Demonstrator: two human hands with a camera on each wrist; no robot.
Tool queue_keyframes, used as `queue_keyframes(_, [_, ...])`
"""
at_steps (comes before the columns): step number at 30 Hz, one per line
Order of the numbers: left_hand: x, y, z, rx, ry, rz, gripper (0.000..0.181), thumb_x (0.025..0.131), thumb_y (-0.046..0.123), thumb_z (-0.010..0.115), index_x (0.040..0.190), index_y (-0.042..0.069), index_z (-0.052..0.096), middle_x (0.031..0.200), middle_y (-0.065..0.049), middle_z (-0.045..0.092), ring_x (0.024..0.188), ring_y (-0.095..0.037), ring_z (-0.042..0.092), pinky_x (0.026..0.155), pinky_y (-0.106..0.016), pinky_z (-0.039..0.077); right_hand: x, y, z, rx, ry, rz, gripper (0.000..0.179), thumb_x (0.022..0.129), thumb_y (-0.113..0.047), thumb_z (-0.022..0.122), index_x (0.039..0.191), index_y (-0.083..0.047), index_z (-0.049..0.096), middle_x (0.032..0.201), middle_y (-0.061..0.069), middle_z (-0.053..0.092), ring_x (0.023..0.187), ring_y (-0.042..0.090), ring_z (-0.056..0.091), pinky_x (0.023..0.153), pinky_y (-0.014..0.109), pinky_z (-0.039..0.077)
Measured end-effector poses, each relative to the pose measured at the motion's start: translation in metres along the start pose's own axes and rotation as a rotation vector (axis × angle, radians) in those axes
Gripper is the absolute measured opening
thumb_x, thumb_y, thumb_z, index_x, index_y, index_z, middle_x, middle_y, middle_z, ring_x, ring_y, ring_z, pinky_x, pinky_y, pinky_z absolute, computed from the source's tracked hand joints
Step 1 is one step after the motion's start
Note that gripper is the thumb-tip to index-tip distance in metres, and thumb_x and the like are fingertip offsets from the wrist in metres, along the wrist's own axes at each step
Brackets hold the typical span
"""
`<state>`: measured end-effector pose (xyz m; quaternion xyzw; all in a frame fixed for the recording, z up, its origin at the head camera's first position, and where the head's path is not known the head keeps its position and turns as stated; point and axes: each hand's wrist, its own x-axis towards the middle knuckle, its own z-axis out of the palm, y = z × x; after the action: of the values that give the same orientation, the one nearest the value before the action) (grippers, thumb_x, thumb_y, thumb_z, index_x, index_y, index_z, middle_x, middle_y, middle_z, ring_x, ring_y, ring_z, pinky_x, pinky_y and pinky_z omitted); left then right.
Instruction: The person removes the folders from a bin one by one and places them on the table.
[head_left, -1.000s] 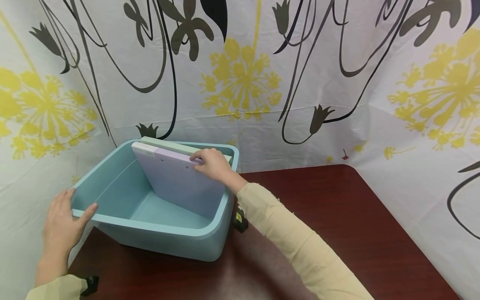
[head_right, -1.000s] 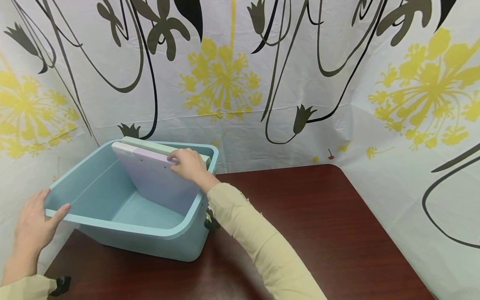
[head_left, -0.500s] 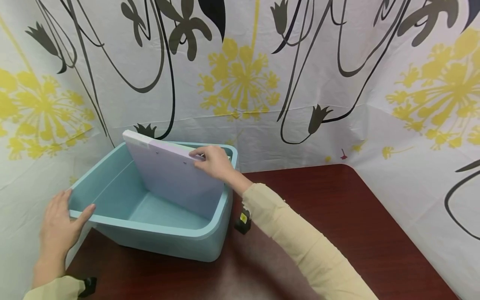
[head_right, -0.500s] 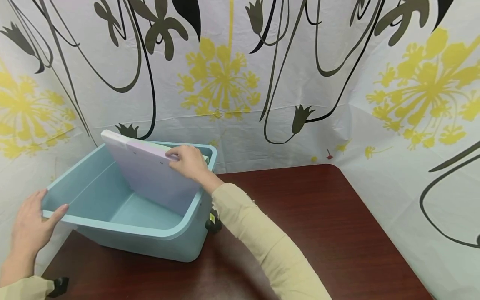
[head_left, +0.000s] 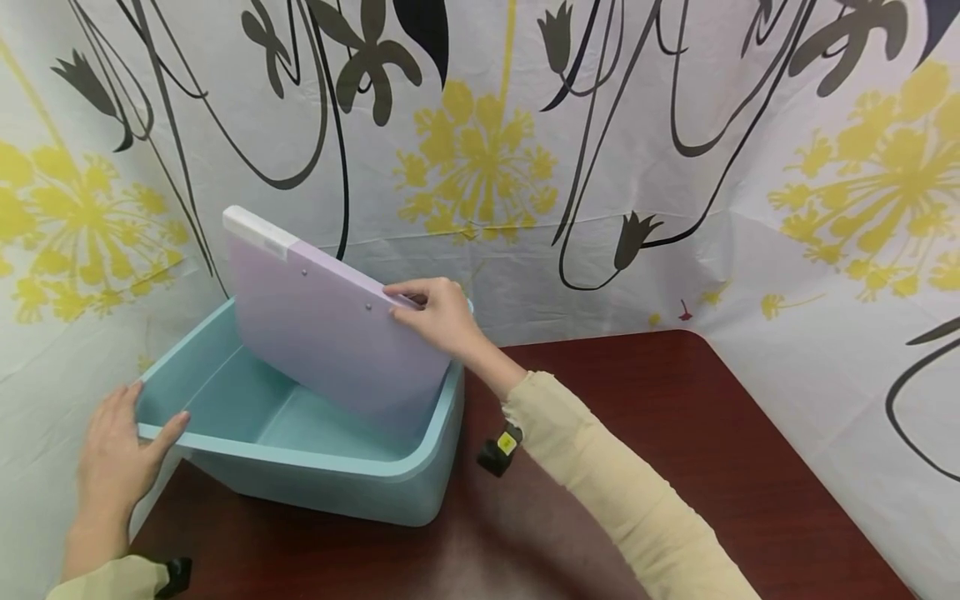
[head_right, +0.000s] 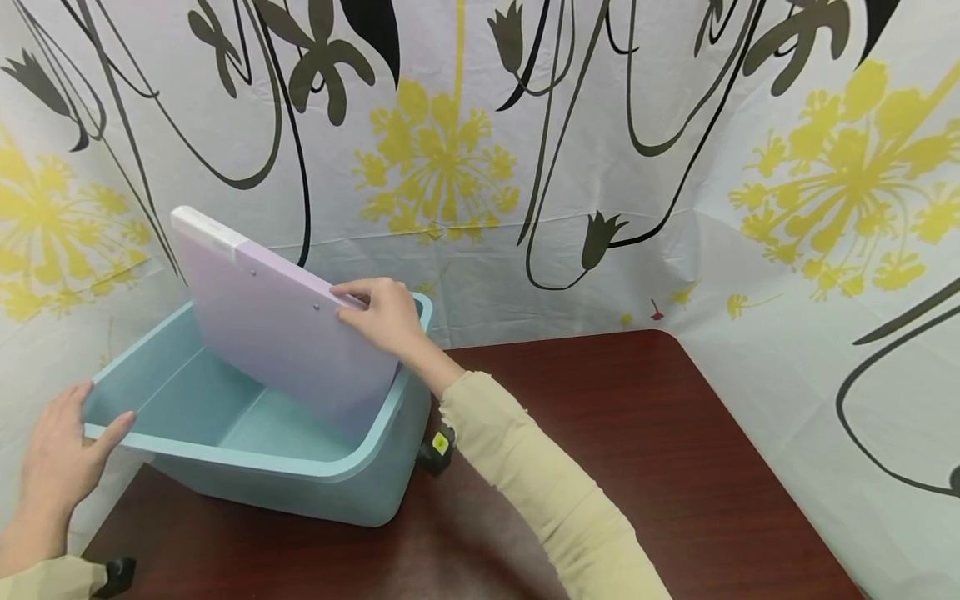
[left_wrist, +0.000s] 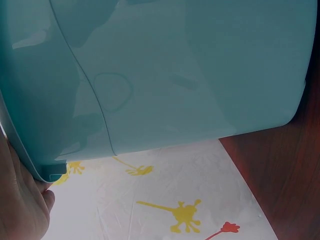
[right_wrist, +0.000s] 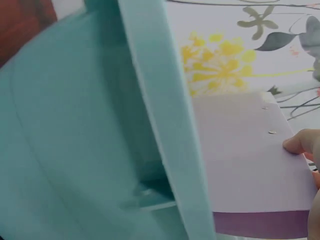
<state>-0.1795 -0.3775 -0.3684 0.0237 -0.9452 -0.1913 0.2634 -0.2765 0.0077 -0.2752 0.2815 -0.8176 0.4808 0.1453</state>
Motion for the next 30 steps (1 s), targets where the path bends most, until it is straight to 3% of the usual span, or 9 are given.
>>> queue_keyframes(4, [-0.001, 0.0, -0.001, -0.004, -0.004, -0.003, 0.077, 0.087, 0.04, 0.048, 0.137, -0.012, 0.022, 0.135, -0.038, 0.025, 0.128, -0.048, 0.018, 0.106, -0.056, 0.01, -0.005, -0.004, -0.006, 0.073, 0.05, 0.006, 0.024, 0.079, -0.01, 0.068, 0.104, -0.012, 0.07, 0.099, 0.004, 0.069, 0.085, 0.01, 0.065, 0.065, 0.02, 0.05])
queue_keyframes(12, [-0.002, -0.001, -0.001, 0.003, -0.012, 0.002, 0.077, 0.087, 0.041, 0.048, 0.138, -0.011, 0.021, 0.135, -0.038, 0.024, 0.128, -0.048, 0.018, 0.106, -0.056, 0.01, -0.017, -0.008, -0.021, 0.23, 0.154, 0.013, 0.027, 0.077, -0.008, 0.07, 0.104, -0.008, 0.07, 0.096, 0.009, 0.069, 0.079, 0.012, 0.065, 0.066, 0.025, 0.053])
queue_keyframes(19, [-0.001, 0.0, -0.001, 0.011, -0.026, -0.009, 0.078, 0.088, 0.042, 0.047, 0.138, -0.011, 0.019, 0.137, -0.037, 0.022, 0.129, -0.048, 0.015, 0.106, -0.056, 0.009, -0.025, -0.004, -0.035, 0.407, 0.263, -0.014, 0.029, 0.075, 0.001, 0.069, 0.104, 0.003, 0.067, 0.097, 0.017, 0.067, 0.076, 0.01, 0.065, 0.067, 0.029, 0.054])
queue_keyframes(25, [-0.001, -0.001, -0.001, 0.006, -0.026, -0.007, 0.078, 0.088, 0.041, 0.047, 0.138, -0.011, 0.019, 0.137, -0.037, 0.022, 0.13, -0.047, 0.015, 0.106, -0.056, 0.009, -0.032, -0.002, -0.048, 0.469, 0.344, -0.046, 0.03, 0.074, 0.004, 0.069, 0.104, 0.007, 0.066, 0.097, 0.021, 0.066, 0.074, 0.006, 0.064, 0.067, 0.028, 0.054])
queue_keyframes(30, [-0.001, -0.001, -0.002, 0.012, -0.033, -0.015, 0.079, 0.088, 0.042, 0.047, 0.139, -0.011, 0.019, 0.137, -0.037, 0.021, 0.13, -0.047, 0.015, 0.106, -0.056, 0.008, -0.037, -0.001, -0.057, 0.503, 0.395, -0.067, 0.03, 0.073, 0.007, 0.069, 0.103, 0.009, 0.065, 0.089, 0.01, 0.069, 0.072, 0.007, 0.064, 0.065, 0.026, 0.053])
